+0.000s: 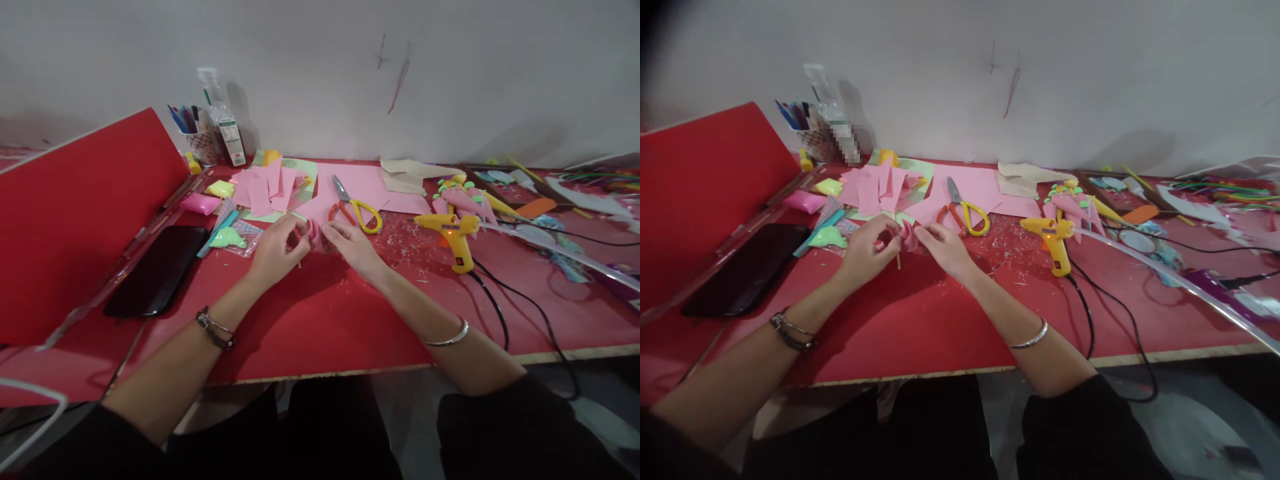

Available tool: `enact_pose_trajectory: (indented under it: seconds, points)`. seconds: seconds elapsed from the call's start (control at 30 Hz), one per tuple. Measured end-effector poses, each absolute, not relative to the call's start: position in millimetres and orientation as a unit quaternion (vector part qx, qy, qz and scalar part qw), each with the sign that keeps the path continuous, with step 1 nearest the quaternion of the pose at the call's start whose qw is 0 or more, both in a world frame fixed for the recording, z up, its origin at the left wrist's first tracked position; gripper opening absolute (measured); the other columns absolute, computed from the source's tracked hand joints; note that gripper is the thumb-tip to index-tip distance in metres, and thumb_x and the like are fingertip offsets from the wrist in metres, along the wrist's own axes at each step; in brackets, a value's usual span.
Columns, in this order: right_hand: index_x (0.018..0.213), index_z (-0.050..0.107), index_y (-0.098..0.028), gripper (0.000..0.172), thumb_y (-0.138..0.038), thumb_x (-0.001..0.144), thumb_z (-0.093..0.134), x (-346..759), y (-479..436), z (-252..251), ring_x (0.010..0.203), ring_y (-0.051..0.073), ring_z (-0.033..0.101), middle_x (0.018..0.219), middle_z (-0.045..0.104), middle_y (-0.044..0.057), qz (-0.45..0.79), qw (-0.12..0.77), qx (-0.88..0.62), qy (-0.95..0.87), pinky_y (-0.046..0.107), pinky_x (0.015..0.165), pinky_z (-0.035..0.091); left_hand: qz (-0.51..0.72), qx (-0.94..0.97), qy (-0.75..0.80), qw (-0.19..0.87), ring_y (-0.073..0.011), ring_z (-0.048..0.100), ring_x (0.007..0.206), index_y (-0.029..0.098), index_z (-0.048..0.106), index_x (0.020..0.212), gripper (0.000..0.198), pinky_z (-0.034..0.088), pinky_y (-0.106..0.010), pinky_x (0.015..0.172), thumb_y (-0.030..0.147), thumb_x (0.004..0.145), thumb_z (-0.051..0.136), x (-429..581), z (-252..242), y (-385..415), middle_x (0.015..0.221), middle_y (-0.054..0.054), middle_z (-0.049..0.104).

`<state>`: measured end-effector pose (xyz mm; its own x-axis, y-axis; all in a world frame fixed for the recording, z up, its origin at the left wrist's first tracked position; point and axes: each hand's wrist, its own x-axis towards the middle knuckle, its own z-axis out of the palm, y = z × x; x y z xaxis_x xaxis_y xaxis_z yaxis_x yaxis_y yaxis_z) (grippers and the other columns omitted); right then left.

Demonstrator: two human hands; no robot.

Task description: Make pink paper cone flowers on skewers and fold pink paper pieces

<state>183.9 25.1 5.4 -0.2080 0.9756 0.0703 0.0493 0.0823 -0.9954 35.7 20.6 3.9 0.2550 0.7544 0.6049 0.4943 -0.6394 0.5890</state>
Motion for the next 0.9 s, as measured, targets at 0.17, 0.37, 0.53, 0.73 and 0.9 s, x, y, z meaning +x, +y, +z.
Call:
enact_pose_trajectory:
  seconds: [0.17,0.37,0.53,0.73,0.9]
  points:
    - [0.068,0.051,-0.017,0.022,-0.039,0.069,0.055,182.7,23.2,5.3,0.045,0.004,0.048,0.056,0.050,-0.006,0.494,0.439,-0.438,-0.609,0.020,0.050,0.042,0.458,0.781,0.401,0.141,-0.0062,0.045,0.052,0.018,0.041,0.064,0.008,0.037,-0.018,0.050,0.011,0.067,0.046,36.7,4.1,19.9,0.065,0.003,0.046]
    - [0.071,0.050,-0.018,0.015,-0.033,0.071,0.053,182.8,22.6,6.0,0.046,0.005,0.051,0.062,0.052,-0.004,0.498,0.431,-0.450,-0.603,0.022,0.051,0.046,0.445,0.797,0.392,0.119,-0.0066,0.046,0.053,0.018,0.042,0.064,0.010,0.037,-0.018,0.050,0.009,0.067,0.046,37.2,4.2,20.5,0.064,0.003,0.047]
    - [0.070,0.050,-0.018,0.007,-0.024,0.072,0.051,181.2,21.6,7.8,0.043,0.004,0.051,0.058,0.051,-0.006,0.499,0.440,-0.465,-0.584,0.019,0.047,0.046,0.437,0.805,0.384,0.114,-0.0079,0.045,0.056,0.018,0.042,0.064,0.010,0.037,-0.019,0.051,0.010,0.067,0.046,37.2,3.9,20.5,0.063,0.003,0.048]
    - [0.072,0.051,-0.018,0.012,-0.016,0.078,0.042,180.8,21.6,6.8,0.039,0.006,0.053,0.052,0.050,-0.006,0.515,0.429,-0.462,-0.581,0.020,0.044,0.046,0.435,0.809,0.374,0.129,-0.0076,0.044,0.054,0.018,0.042,0.062,0.010,0.036,-0.020,0.050,0.009,0.066,0.046,37.5,6.1,19.3,0.061,0.003,0.046]
    - [0.075,0.053,-0.017,0.007,-0.016,0.075,0.046,183.7,23.2,2.9,0.045,0.006,0.054,0.062,0.057,-0.004,0.486,0.426,-0.438,-0.625,0.020,0.050,0.046,0.447,0.800,0.370,0.149,-0.0086,0.043,0.056,0.018,0.042,0.061,0.010,0.034,-0.020,0.049,0.010,0.066,0.044,37.3,7.0,18.7,0.061,0.003,0.046]
